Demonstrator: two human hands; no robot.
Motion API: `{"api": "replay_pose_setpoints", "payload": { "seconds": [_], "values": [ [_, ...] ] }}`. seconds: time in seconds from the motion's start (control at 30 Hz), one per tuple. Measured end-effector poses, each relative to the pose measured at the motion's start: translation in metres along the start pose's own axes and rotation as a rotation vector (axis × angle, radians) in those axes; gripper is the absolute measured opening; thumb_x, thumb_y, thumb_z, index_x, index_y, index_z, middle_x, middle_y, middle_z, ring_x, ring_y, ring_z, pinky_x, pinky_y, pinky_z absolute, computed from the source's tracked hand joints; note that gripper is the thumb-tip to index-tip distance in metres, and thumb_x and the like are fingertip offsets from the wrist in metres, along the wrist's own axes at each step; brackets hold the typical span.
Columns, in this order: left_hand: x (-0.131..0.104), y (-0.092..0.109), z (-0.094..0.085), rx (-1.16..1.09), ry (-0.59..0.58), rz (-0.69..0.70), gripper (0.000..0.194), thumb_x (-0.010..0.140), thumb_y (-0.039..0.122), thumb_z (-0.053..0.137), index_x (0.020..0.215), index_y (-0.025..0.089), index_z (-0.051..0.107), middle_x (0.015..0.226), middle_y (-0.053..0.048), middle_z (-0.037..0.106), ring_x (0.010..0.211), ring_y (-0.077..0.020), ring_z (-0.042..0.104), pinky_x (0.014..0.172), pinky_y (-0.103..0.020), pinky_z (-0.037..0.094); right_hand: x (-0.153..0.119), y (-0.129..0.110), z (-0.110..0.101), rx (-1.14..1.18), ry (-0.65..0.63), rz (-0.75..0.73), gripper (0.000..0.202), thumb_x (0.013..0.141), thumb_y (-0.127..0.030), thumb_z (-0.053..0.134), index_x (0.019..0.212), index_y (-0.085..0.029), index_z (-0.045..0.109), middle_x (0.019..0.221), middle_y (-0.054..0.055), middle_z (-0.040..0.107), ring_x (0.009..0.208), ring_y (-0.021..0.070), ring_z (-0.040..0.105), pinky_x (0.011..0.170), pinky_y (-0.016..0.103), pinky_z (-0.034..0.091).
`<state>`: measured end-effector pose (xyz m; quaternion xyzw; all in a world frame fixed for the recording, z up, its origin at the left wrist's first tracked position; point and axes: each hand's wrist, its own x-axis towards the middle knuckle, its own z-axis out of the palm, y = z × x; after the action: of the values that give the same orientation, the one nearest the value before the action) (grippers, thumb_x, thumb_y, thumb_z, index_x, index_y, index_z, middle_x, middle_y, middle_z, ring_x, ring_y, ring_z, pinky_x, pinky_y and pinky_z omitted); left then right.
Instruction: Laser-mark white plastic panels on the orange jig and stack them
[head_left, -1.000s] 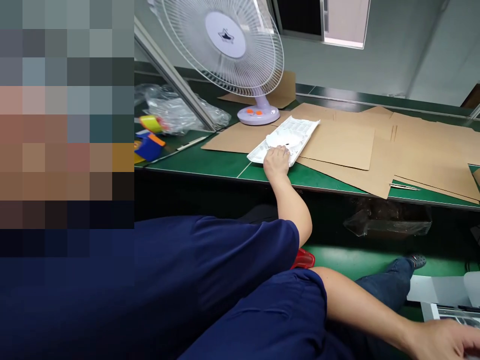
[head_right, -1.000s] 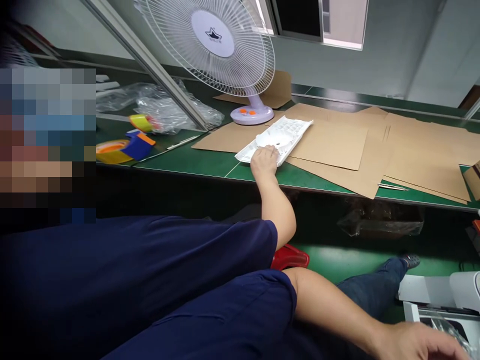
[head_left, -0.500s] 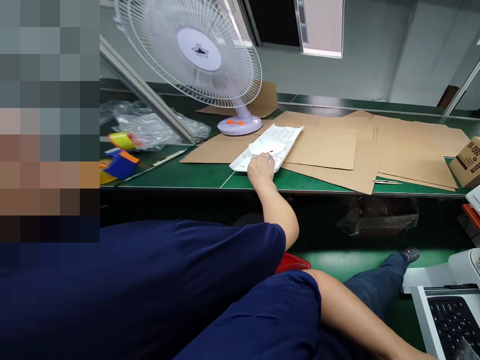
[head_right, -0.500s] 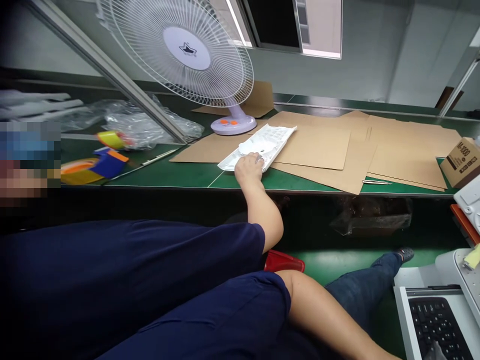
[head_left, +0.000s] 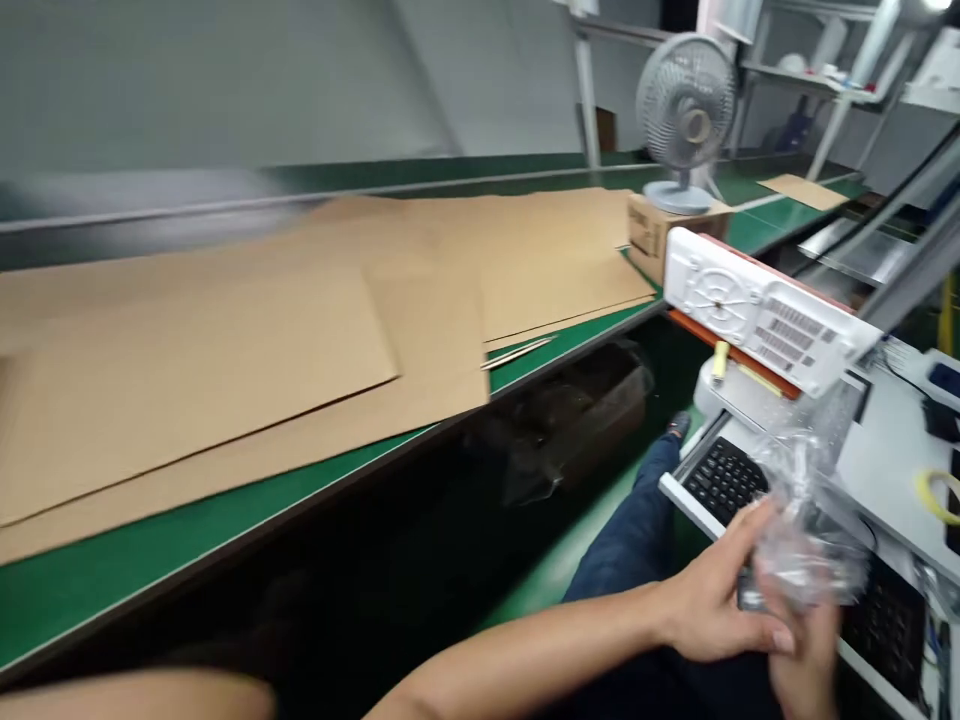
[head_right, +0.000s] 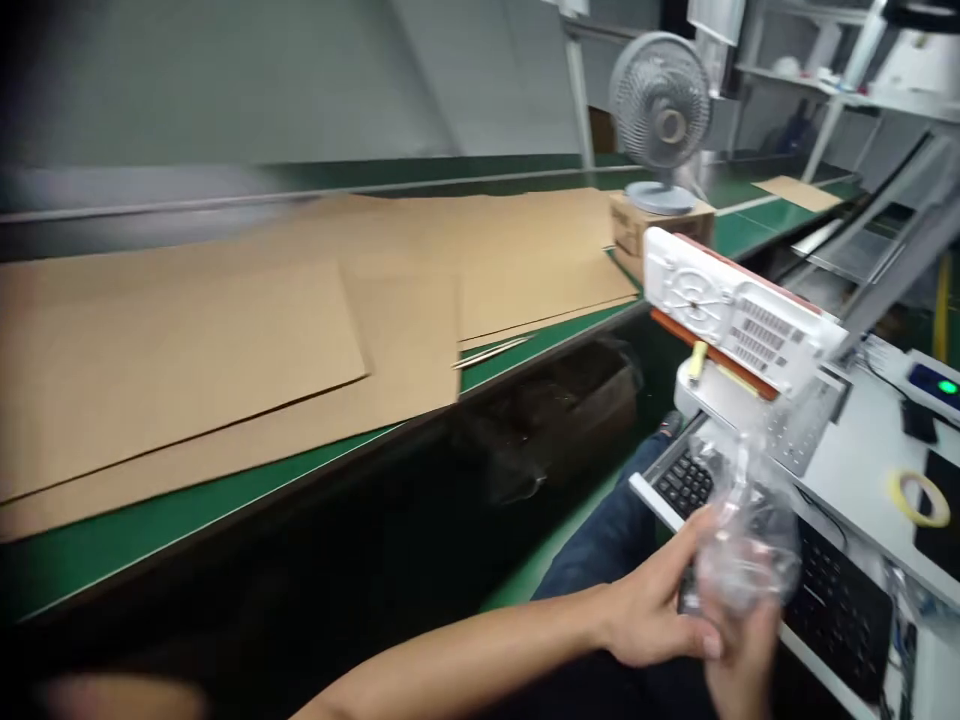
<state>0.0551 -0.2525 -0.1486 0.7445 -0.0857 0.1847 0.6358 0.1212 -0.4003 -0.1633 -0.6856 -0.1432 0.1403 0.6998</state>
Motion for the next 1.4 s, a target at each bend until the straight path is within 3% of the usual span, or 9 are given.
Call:
{"api": "replay_pose_setpoints", "payload": {
  "seconds": [0.33, 0.47, 0.57, 0.67, 0.77, 0.9, 1.03, 1.2, 1.4],
  "values": [
    [0.008, -0.004, 0.004, -0.301, 0.266, -0.221, 0.060, 0.093, 0.054, 0.085, 0.137, 0.016, 0.071, 0.126, -0.014, 0.078, 0.115, -0.0323, 0.074, 0.109, -0.047, 0.059, -0.009, -0.001, -0.018, -0.141, -0.234, -0.121, 0.053, 0.089, -0.042, 0.089, 0.140, -0.036, 0.079, 0.149, 0.010, 0.069, 0.142, 0.0412, 0.062, 0.130, 0.065, 0.044],
    [0.023, -0.016, -0.009, -0.296, 0.621, -0.271, 0.053, 0.091, 0.061, 0.083, 0.120, 0.017, 0.078, 0.125, -0.014, 0.081, 0.123, -0.0357, 0.075, 0.115, -0.048, 0.058, -0.008, -0.005, -0.016, 0.011, -0.043, -0.189, 0.056, 0.092, -0.042, 0.088, 0.146, -0.040, 0.074, 0.167, 0.005, 0.054, 0.161, 0.0370, 0.044, 0.137, 0.063, 0.033],
    [0.029, -0.020, -0.014, -0.254, 0.757, -0.225, 0.051, 0.096, 0.059, 0.077, 0.130, 0.020, 0.075, 0.132, -0.014, 0.079, 0.128, -0.0368, 0.074, 0.117, -0.053, 0.057, -0.010, -0.002, -0.007, 0.210, -0.021, 0.000, 0.079, 0.088, -0.053, 0.092, 0.160, -0.045, 0.061, 0.173, 0.003, 0.048, 0.163, 0.0358, 0.044, 0.133, 0.061, 0.041],
    [0.033, -0.014, -0.011, -0.005, 0.293, -0.020, 0.049, 0.103, 0.045, 0.069, 0.147, 0.025, 0.069, 0.147, -0.017, 0.073, 0.148, -0.0404, 0.063, 0.128, -0.062, 0.047, -0.006, -0.003, 0.000, 0.421, -0.114, 0.165, 0.089, 0.082, -0.073, 0.090, 0.160, -0.041, 0.061, 0.166, 0.009, 0.058, 0.155, 0.0396, 0.053, 0.121, 0.062, 0.055],
    [0.039, -0.004, -0.007, 0.353, -0.219, 0.088, 0.065, 0.097, 0.027, 0.069, 0.161, 0.027, 0.059, 0.161, -0.018, 0.063, 0.171, -0.0471, 0.028, 0.136, -0.077, 0.022, 0.010, -0.016, 0.003, 0.459, 0.003, 0.239, 0.082, 0.078, -0.075, 0.092, 0.146, -0.034, 0.072, 0.150, 0.012, 0.070, 0.139, 0.0406, 0.067, 0.110, 0.061, 0.062],
    [0.047, 0.008, -0.020, 0.414, -0.302, 0.144, 0.075, 0.092, 0.027, 0.077, 0.163, 0.023, 0.054, 0.173, -0.021, 0.047, 0.173, -0.0448, 0.022, 0.139, -0.074, 0.015, 0.045, -0.040, -0.005, 0.385, 0.245, 0.244, 0.069, 0.071, -0.055, 0.101, 0.128, -0.024, 0.077, 0.127, 0.011, 0.079, 0.112, 0.0363, 0.079, 0.097, 0.052, 0.068],
    [0.047, 0.008, -0.066, 0.277, -0.147, 0.129, 0.052, 0.098, 0.039, 0.078, 0.146, 0.022, 0.067, 0.180, -0.022, 0.035, 0.170, -0.0407, 0.033, 0.135, -0.060, 0.037, 0.085, -0.053, -0.034, 0.238, 0.418, 0.052, 0.070, 0.061, -0.049, 0.102, 0.119, -0.023, 0.074, 0.115, 0.007, 0.079, 0.098, 0.0306, 0.079, 0.083, 0.043, 0.069],
    [0.069, -0.019, -0.158, 0.344, 0.309, 0.006, 0.026, 0.100, 0.030, 0.067, 0.123, 0.022, 0.075, 0.159, -0.018, 0.059, 0.150, -0.0340, 0.058, 0.114, -0.048, 0.060, 0.137, -0.056, -0.075, -0.208, 0.614, -0.258, 0.055, 0.053, -0.041, 0.090, 0.100, -0.024, 0.067, 0.106, 0.003, 0.072, 0.090, 0.0242, 0.068, 0.083, 0.038, 0.058],
    [0.135, -0.057, -0.284, 0.451, 0.670, -0.265, 0.027, 0.085, 0.021, 0.068, 0.111, 0.020, 0.073, 0.130, -0.013, 0.074, 0.121, -0.0308, 0.075, 0.111, -0.047, 0.060, 0.218, -0.066, -0.065, -0.750, 0.446, -0.265, 0.087, 0.063, -0.034, 0.064, 0.149, -0.025, 0.066, 0.116, 0.008, 0.065, 0.101, 0.0296, 0.064, 0.099, 0.044, 0.051]
  ]
}}
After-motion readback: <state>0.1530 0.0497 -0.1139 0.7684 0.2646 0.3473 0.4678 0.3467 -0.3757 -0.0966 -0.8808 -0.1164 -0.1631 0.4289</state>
